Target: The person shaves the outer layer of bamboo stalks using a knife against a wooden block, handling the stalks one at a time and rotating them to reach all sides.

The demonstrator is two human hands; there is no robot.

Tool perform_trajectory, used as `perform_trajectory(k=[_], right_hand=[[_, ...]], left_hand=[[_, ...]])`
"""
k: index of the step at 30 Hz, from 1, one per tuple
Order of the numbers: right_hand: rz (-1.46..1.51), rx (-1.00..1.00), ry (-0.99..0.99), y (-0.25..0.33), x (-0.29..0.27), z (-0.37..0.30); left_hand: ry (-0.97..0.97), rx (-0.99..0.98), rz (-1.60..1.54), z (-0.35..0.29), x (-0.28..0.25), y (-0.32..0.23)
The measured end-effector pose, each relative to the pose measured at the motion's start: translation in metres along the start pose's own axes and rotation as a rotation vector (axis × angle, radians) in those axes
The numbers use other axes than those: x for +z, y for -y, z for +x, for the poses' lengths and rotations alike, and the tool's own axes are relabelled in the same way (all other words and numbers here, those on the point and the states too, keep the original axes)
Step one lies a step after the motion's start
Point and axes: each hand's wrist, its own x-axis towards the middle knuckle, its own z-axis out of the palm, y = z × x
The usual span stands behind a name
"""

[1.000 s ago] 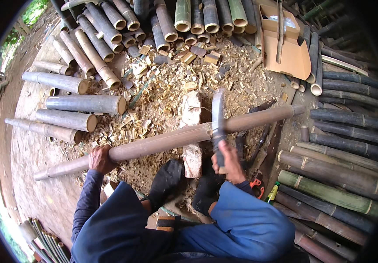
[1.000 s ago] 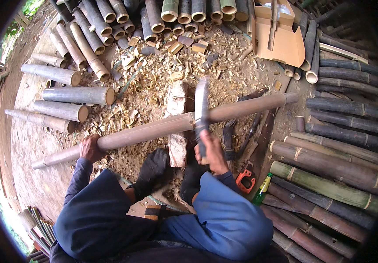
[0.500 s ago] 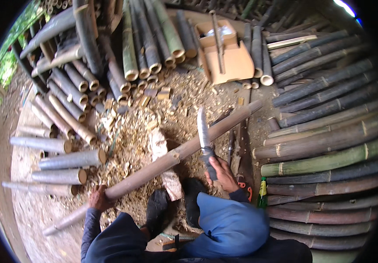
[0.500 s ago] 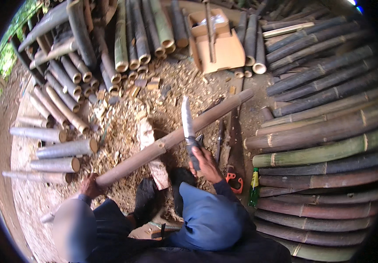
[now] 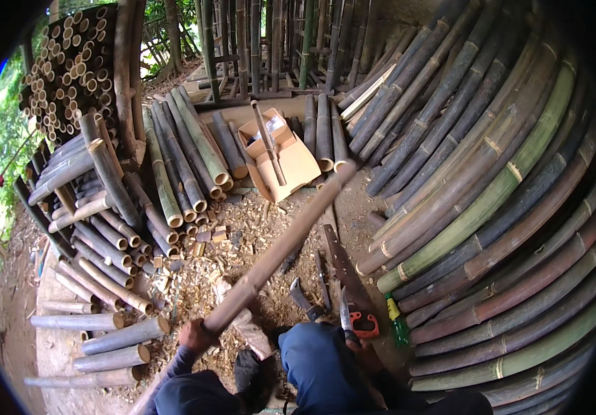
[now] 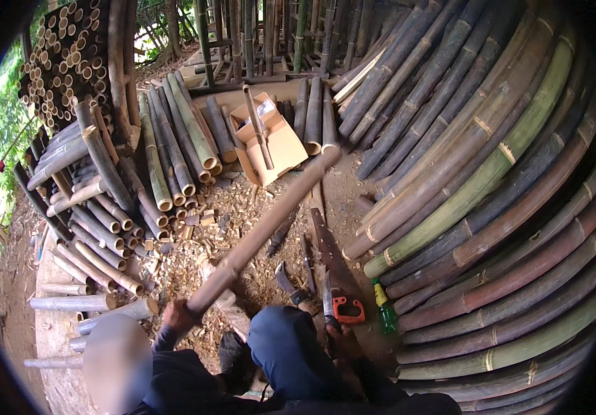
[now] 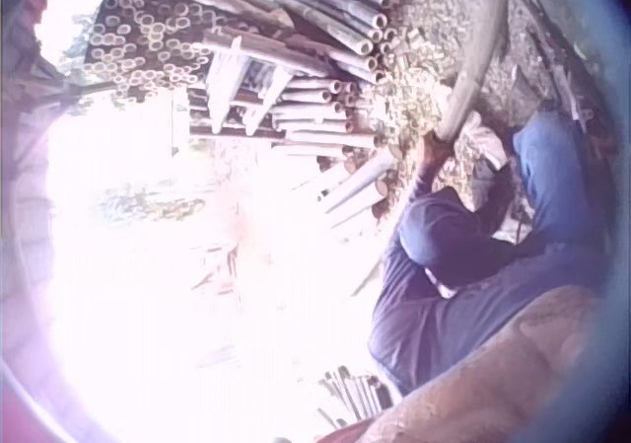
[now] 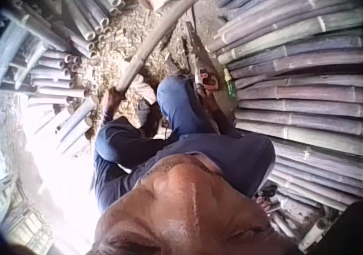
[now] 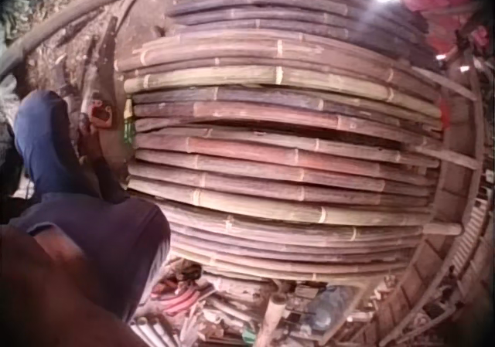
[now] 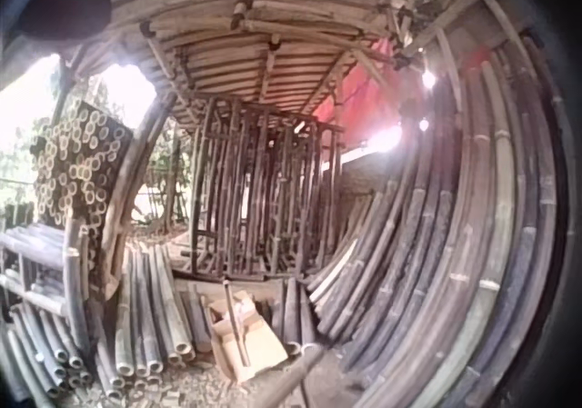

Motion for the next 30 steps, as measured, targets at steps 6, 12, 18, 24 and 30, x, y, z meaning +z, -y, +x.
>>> perform_trajectory(k=[6,12,18,24,30], right_hand=[[-0.101,-0.098,0.126,-0.013,0.021,0.035],[-0.059,-0.185,0.184,0.028,0.03,0.06],[-0.042,-0.25,0.289,0.069,0.058,0.064],[0.016,-0.317,0.346,0.101,0.071,0.068],[0.13,-0.42,0.411,0.152,0.091,0.058]], left_hand=[[-0.541,0.397,0.051,0.021,-0.215,-0.076],[-0.477,0.557,-0.297,0.011,-0.442,-0.148],[-0.356,0.498,-0.539,-0.038,-0.551,-0.148],[-0.49,0.581,-0.559,-0.083,-0.6,-0.154],[-0.671,0.723,-0.59,-0.147,-0.649,-0.148]])
